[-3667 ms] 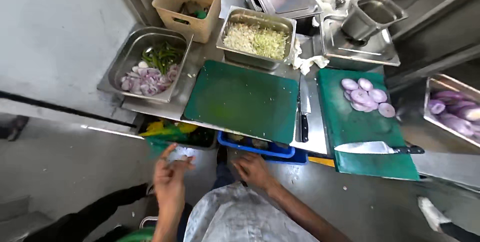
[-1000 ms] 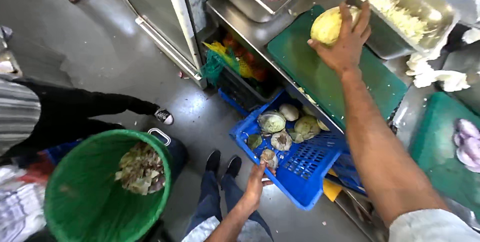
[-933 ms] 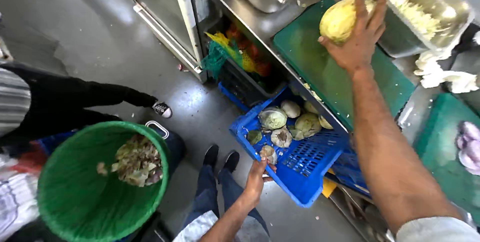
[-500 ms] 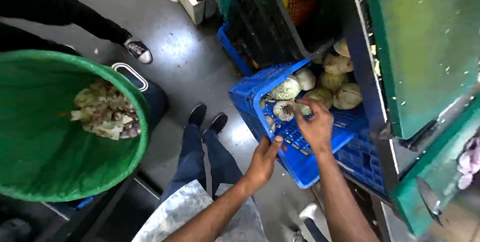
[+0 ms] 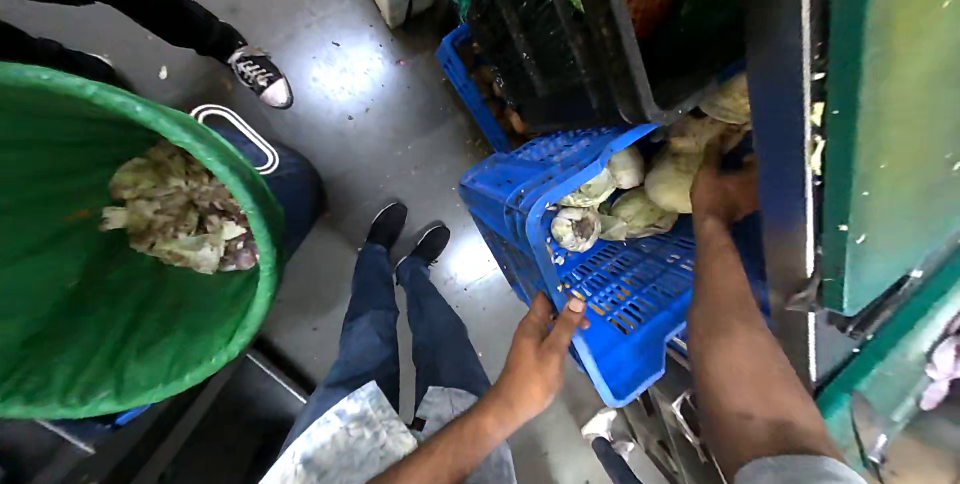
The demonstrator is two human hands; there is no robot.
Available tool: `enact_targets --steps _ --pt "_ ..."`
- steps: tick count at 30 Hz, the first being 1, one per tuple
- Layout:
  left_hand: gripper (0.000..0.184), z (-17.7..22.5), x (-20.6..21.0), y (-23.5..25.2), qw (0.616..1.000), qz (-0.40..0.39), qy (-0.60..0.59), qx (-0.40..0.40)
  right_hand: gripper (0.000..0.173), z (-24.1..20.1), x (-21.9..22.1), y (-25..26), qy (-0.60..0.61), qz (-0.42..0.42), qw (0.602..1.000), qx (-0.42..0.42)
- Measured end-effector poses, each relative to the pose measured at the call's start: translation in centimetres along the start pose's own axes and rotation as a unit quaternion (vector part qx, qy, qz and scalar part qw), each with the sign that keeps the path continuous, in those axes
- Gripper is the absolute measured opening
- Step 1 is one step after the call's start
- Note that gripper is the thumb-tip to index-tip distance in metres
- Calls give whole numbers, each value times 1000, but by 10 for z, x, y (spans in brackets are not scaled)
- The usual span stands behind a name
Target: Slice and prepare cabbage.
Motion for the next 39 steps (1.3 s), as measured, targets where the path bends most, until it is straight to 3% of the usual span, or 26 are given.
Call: enact_targets --steps 3,5,8,11,13,16,18,20,21,23,27,30,31,33,35,37,39 --pt "44 0 1 0 1000 -3 -5 -2 67 -11 14 38 198 -10 977 -75" --pt "43 1 0 0 1000 -5 -11 -7 58 -25 18 40 267 -33 961 -63" --pt "43 1 1 -2 1000 1 -15 -4 68 -47 12 30 197 -14 976 -91" --pt "44 3 0 0 1000 8 -6 2 55 -88 -2 4 180 -79 980 -41" --pt "45 2 1 -1 1000 13 8 6 50 -101 -4 -3 150 -104 968 -174" --pt "44 1 3 -1 1000 21 15 7 47 -108 -5 -14 178 -154 968 -84" --pt "40 4 3 0 1000 23 16 8 57 -80 -2 -5 122 -82 987 -69" --pt "41 7 4 0 1000 17 20 -8 83 -51 1 -21 196 31 977 -72" --pt "43 8 4 -1 999 15 30 -19 97 -42 5 -38 254 64 959 -104" --pt "49 10 3 -2 996 18 73 -49 110 -34 17 -73 337 38 925 -173" --pt "54 13 0 -4 985 21 147 -90 96 -18 43 -133 511 -141 831 -168" --pt "50 13 1 -4 984 32 142 -105 91 -9 46 -174 629 -228 736 -105" --pt "50 13 2 -3 983 32 143 -106 88 -6 45 -184 670 -236 700 -75" --pt "50 13 2 0 982 30 156 -105 65 2 38 -203 736 -229 637 13" --pt "50 14 2 1 980 35 163 -107 60 6 30 -219 774 -229 584 87" --pt "50 16 5 2 980 37 163 -111 66 8 20 -227 797 -224 547 125" --pt "51 19 7 2 979 39 164 -118 65 15 7 -228 803 -207 544 129"
Point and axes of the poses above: each hand's wrist, its own y-axis towards the middle knuckle, its own x-axis out of the palm, z = x × y, the point moved 9 cm from there along y, towards the middle knuckle, and after that the axes turned 11 degrees about -z, right-handed, at the moved point
